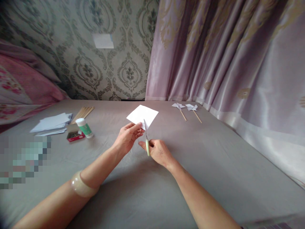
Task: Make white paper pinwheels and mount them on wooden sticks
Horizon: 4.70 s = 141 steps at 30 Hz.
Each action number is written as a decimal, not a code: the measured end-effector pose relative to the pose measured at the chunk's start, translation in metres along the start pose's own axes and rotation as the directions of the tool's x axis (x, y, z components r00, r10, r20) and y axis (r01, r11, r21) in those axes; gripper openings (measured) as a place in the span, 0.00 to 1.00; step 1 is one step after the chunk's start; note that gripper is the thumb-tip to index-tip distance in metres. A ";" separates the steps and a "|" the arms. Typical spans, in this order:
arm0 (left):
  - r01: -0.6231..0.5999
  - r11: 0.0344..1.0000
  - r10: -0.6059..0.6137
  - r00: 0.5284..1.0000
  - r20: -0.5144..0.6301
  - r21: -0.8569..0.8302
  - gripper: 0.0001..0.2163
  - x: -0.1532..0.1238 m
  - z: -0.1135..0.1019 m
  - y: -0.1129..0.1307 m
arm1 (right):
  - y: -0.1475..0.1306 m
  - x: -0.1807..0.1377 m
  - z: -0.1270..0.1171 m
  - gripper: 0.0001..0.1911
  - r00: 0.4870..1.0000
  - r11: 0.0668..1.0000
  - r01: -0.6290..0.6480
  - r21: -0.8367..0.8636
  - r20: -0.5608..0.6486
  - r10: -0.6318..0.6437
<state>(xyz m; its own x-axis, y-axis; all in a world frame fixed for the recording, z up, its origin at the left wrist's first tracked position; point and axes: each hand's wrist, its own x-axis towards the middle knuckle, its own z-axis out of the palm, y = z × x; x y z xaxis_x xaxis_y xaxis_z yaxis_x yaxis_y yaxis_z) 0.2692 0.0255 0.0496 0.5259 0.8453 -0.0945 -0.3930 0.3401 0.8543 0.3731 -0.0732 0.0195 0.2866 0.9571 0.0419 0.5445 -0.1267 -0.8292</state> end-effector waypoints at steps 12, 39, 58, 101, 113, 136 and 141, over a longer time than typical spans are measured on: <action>-0.010 0.999 0.009 1.000 -0.021 -0.048 0.04 0.003 -0.003 -0.001 | 0.003 0.001 0.005 0.26 1.000 0.998 -0.008 0.056 0.019 0.007; 0.070 0.984 -0.073 0.997 -0.014 -0.165 0.05 0.009 -0.008 -0.002 | 0.000 0.000 0.004 0.25 0.998 1.000 0.000 0.011 0.068 -0.001; 0.035 0.995 -0.040 0.998 0.049 0.092 0.10 0.032 -0.037 -0.017 | 0.011 0.018 -0.027 0.21 0.875 0.931 0.095 0.353 -0.476 0.091; 0.260 0.964 -0.250 0.958 0.142 -0.054 0.09 0.001 -0.009 -0.031 | 0.021 0.022 -0.001 0.18 0.770 0.855 0.273 0.441 -0.633 0.081; 0.008 0.997 -0.011 0.999 0.039 0.073 0.12 0.005 -0.013 -0.040 | 0.014 0.017 0.000 0.22 0.847 0.928 0.146 0.343 -0.529 0.062; -0.052 0.998 0.054 0.997 0.049 -0.034 0.11 0.008 -0.012 -0.009 | 0.002 0.001 -0.012 0.24 0.982 0.992 0.081 -0.097 0.177 -0.063; -0.032 0.998 0.035 0.998 0.061 -0.060 0.10 0.009 -0.012 -0.010 | 0.001 0.000 -0.012 0.26 0.981 0.994 0.084 -0.063 0.183 -0.072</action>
<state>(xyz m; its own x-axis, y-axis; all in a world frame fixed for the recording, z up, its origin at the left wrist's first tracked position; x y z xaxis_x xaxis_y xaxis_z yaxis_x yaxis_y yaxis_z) 0.2690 0.0341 0.0343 0.5569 0.8299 -0.0330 -0.4541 0.3375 0.8246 0.3828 -0.0765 0.0251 0.0981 0.9952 -0.0014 0.6154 -0.0617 -0.7858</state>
